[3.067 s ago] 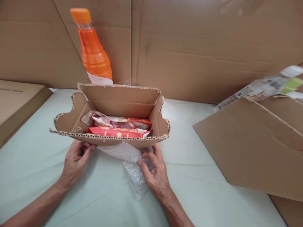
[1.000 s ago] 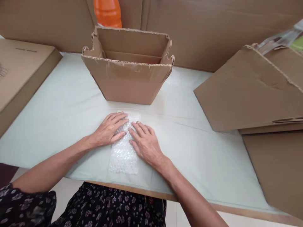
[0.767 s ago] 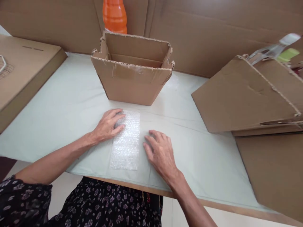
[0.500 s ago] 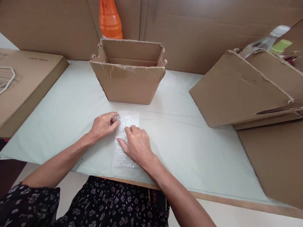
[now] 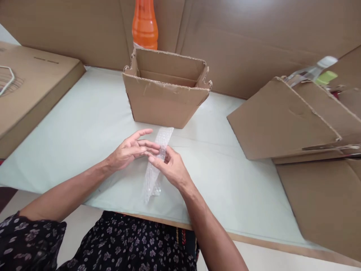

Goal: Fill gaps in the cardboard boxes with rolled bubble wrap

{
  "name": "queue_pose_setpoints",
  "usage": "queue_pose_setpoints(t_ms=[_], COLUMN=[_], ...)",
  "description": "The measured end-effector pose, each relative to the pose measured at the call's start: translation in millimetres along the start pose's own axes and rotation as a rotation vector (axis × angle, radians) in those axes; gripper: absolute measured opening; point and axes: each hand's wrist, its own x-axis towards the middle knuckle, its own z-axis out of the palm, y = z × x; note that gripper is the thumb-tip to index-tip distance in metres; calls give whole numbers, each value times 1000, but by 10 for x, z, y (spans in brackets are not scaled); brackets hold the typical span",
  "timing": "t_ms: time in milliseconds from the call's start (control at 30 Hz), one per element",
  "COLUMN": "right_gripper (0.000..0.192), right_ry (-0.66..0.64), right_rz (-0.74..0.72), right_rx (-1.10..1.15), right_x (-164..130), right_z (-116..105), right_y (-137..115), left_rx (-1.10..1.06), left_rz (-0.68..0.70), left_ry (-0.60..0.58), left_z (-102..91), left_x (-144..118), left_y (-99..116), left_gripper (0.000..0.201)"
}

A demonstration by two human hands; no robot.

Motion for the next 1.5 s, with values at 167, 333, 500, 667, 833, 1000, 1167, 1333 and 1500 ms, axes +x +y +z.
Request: queue_pose_setpoints(t_ms=[167, 333, 500, 667, 833, 1000, 1167, 1333, 1500], right_gripper=[29, 38, 43, 48, 36, 56, 65, 33, 44], right_ry=[46, -75, 78, 494, 263, -20, -266, -349, -4], right_rz=[36, 91, 39, -210, -479, -471, -564, -679, -649], right_rx=[250, 442, 57, -670, -984, -1117, -1106, -803, -1013], right_x=[-101, -176, 123, 33, -27, 105, -671, -1438, -1106], right_z=[-113, -283, -272, -385, -400, -205, 50, -72, -397], right_y=[-245, -450, 18, 365, 312, 416, 431, 263, 353], left_rx=[101, 93, 311, 897, 1343, 1526, 1551, 1541, 1536], left_rz=[263, 292, 246, 481, 648, 517, 516, 509, 517], left_ry=[193, 362, 516, 433, 57, -128, -149, -166, -165], left_z=[-97, -247, -312, -300, -166, -183, -229, -228, -226], left_x=[-7, 51, 126, 99, 86, 141, 143, 140, 140], left_y=[128, 177, 73, -34, -210, -292, -289, -274, -248], left_gripper=[37, 28, 31, 31, 41, 39, 34, 32, 33])
